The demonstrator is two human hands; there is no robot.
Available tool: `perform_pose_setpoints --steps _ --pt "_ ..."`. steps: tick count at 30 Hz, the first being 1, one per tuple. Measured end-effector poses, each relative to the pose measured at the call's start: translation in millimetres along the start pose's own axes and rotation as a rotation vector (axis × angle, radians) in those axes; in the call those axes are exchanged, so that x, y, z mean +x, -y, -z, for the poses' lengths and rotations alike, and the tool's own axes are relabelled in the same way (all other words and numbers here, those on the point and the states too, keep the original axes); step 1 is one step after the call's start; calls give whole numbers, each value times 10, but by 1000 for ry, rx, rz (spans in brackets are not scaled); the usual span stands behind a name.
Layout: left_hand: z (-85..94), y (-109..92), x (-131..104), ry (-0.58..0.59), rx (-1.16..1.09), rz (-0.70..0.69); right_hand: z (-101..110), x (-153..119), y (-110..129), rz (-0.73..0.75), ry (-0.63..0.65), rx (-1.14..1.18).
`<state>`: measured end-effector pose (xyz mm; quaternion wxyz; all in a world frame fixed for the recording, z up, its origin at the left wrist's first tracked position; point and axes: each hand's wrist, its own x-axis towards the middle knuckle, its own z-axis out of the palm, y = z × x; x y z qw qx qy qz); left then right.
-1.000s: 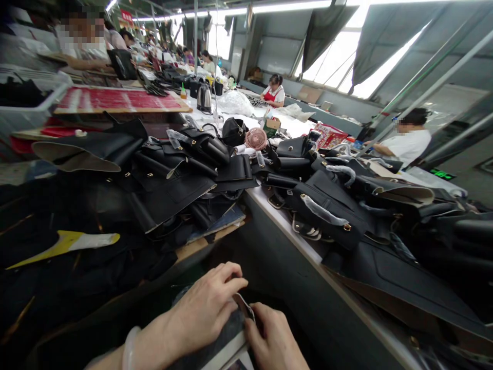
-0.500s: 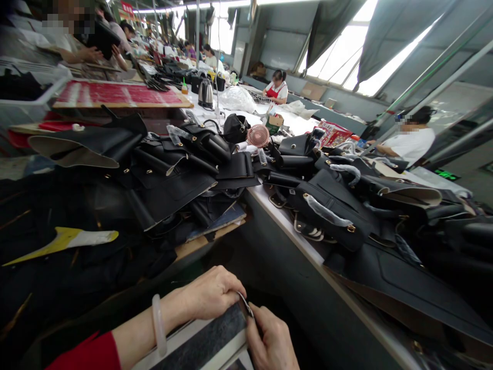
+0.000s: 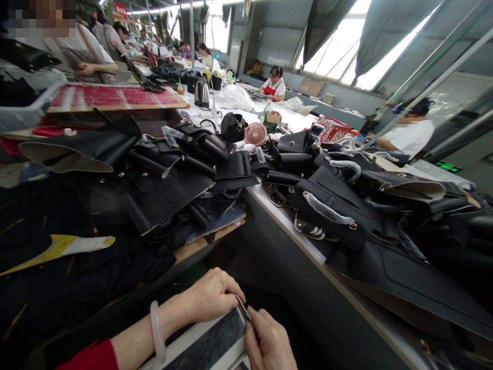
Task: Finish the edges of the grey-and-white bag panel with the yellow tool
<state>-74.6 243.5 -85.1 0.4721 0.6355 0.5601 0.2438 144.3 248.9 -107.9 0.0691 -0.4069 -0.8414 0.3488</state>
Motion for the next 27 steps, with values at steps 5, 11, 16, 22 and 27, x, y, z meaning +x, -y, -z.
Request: perform_pose_setpoints --steps 5,11,16,22,27 --pt "1 -21 24 9 -21 21 -26 -37 -74 33 9 15" --pt "-16 12 -14 2 -45 -10 158 25 182 -168 65 271" --pt "-75 85 -20 -21 -30 -22 129 160 164 -453 85 747" --pt "-66 95 -25 -26 -19 -44 144 268 47 -494 339 1179" --pt "9 36 -63 0 -16 -88 213 335 82 -454 497 1137"
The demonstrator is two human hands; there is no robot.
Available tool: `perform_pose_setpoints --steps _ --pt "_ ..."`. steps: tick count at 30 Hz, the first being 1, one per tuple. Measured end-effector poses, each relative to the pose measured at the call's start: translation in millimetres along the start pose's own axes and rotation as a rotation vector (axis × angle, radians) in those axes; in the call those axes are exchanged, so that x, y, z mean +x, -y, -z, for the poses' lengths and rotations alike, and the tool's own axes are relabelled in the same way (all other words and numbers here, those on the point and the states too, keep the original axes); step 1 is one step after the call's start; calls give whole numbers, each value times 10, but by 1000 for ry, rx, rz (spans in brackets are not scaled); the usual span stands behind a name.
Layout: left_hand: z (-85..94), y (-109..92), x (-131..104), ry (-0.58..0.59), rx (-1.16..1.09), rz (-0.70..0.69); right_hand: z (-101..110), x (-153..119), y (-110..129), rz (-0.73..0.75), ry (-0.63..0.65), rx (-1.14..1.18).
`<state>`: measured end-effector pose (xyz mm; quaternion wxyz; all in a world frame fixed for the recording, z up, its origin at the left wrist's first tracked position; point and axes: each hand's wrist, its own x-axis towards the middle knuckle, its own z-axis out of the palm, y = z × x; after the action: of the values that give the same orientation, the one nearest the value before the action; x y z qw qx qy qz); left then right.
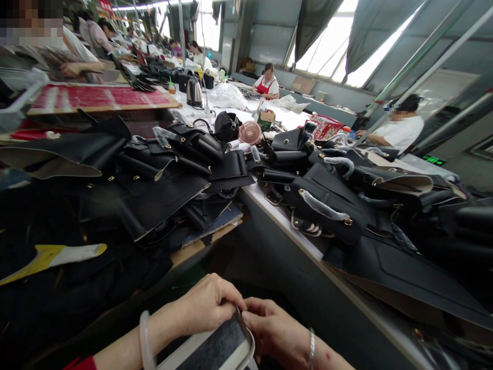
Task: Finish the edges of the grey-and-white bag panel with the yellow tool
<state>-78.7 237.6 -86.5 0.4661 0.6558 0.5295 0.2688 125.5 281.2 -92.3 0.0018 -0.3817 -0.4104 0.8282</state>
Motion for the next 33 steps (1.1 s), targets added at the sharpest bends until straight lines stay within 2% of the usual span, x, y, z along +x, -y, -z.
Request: perform_pose_setpoints --steps 8,12,17,19,21,23,27,29,31,32,33 --pt "122 -70 -8 90 23 -106 -117 -46 182 55 -38 -401" --pt "194 -93 -15 134 109 -78 -47 21 282 -62 7 -572" --pt "372 -105 -27 396 5 6 -35 115 414 -140 67 -639" --pt "417 -124 -110 398 -54 39 -67 120 449 -126 89 -662" --pt "431 -144 -282 301 -77 103 -76 110 446 -95 103 -680" --pt "424 -128 -548 159 -154 178 -42 95 394 -50 64 -703" --pt "331 107 -1295 -240 -617 320 39 47 208 86 -153 -776" --pt "167 272 -1714 -534 -748 408 -39 1 131 304 -302 -879" --pt "-122 409 -2083 -814 -899 468 -235 -44 88 666 -369 -1023" --pt "-306 462 -2222 -936 -993 466 -372 -60 74 841 -324 -1092" --pt "-504 508 -2320 -1021 -1070 472 -529 -67 60 970 -221 -1151"
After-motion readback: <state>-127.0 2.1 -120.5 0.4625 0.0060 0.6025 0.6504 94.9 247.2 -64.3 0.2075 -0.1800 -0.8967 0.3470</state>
